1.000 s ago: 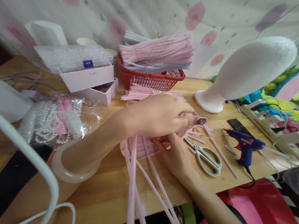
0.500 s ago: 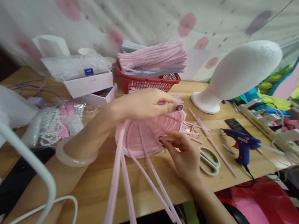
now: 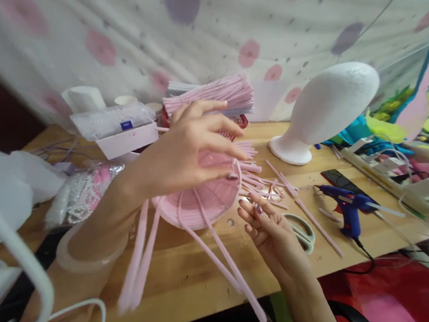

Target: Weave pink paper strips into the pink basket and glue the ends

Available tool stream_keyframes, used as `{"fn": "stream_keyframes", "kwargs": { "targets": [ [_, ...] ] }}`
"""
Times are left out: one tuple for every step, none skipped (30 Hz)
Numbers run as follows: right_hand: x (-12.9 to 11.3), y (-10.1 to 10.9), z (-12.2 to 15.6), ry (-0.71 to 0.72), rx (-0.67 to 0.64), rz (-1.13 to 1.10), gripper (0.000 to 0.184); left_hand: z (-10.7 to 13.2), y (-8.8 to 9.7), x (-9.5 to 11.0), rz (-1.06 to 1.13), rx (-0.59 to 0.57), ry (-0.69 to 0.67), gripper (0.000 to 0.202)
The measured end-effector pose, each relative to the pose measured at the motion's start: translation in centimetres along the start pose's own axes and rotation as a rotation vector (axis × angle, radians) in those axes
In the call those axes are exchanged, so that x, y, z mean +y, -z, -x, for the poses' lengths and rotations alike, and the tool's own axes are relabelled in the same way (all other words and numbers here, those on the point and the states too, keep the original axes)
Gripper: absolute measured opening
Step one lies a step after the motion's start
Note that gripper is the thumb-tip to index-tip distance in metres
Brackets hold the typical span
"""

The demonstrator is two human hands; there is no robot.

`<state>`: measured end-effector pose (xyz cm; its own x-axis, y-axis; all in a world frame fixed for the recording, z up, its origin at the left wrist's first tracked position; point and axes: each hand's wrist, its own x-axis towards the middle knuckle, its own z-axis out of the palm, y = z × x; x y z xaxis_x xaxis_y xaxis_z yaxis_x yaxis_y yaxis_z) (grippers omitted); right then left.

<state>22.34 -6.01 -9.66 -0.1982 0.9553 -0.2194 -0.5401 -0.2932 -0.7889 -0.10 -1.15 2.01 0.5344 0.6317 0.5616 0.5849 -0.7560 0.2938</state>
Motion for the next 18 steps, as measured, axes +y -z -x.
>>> {"fn": "stream_keyframes", "kwargs": {
  "targets": [
    [-0.1, -0.2, 0.3, -0.035, -0.041, -0.040, 0.035, 0.2, 0.0, 0.6, 0.019, -0.025, -0.037, 0.016],
    [-0.3, -0.4, 0.6, -0.060, -0.083, -0.075, 0.034, 0.5, -0.2, 1.2, 0.037, -0.057, -0.053, 0.015],
    [-0.4, -0.6, 0.9, -0.076, -0.123, -0.107, 0.033, 0.7, -0.4, 1.7, 0.051, -0.094, -0.054, 0.015],
    [-0.5, -0.7, 1.1, -0.086, -0.161, -0.136, 0.032, 0.8, -0.6, 2.0, 0.062, -0.131, -0.043, 0.015],
    [-0.7, -0.8, 1.4, -0.095, -0.194, -0.162, 0.032, 0.9, -0.8, 2.3, 0.069, -0.165, -0.026, 0.015],
    [-0.8, -0.8, 1.5, -0.103, -0.223, -0.184, 0.033, 1.0, -1.0, 2.6, 0.072, -0.191, -0.012, 0.014],
    [-0.8, -0.9, 1.7, -0.109, -0.247, -0.204, 0.032, 1.1, -1.2, 2.8, 0.076, -0.206, -0.005, 0.013],
    [-0.9, -0.9, 1.8, -0.115, -0.265, -0.220, 0.032, 1.1, -1.3, 3.0, 0.080, -0.214, -0.002, 0.012],
    [-1.0, -1.0, 1.8, -0.121, -0.279, -0.232, 0.032, 1.1, -1.4, 3.2, 0.084, -0.213, -0.007, 0.010],
    [-1.0, -1.0, 1.9, -0.126, -0.292, -0.242, 0.033, 1.0, -1.4, 3.4, 0.086, -0.206, -0.014, 0.009],
    [-1.1, -1.1, 2.0, -0.130, -0.304, -0.252, 0.034, 1.0, -1.4, 3.6, 0.089, -0.199, -0.015, 0.010],
    [-1.2, -1.1, 2.1, -0.135, -0.316, -0.260, 0.034, 1.0, -1.3, 3.8, 0.092, -0.194, -0.009, 0.010],
    [-1.2, -1.2, 2.2, -0.139, -0.323, -0.266, 0.034, 0.9, -1.2, 4.0, 0.093, -0.194, 0.003, 0.010],
    [-1.3, -1.2, 2.3, -0.141, -0.328, -0.269, 0.034, 0.9, -1.2, 4.2, 0.090, -0.201, 0.018, 0.010],
    [-1.5, -1.2, 2.5, -0.138, -0.330, -0.269, 0.033, 0.9, -1.1, 4.4, 0.084, -0.215, 0.030, 0.010],
    [-1.6, -1.2, 2.7, -0.134, -0.330, -0.265, 0.033, 0.9, -1.0, 4.6, 0.073, -0.232, 0.042, 0.009],
    [-1.6, -1.2, 2.9, -0.128, -0.330, -0.261, 0.032, 0.8, -1.0, 4.9, 0.058, -0.247, 0.046, 0.009],
    [-1.7, -1.1, 3.0, -0.122, -0.332, -0.257, 0.032, 0.8, -0.9, 5.1, 0.038, -0.263, 0.049, 0.008]
  ]
}}
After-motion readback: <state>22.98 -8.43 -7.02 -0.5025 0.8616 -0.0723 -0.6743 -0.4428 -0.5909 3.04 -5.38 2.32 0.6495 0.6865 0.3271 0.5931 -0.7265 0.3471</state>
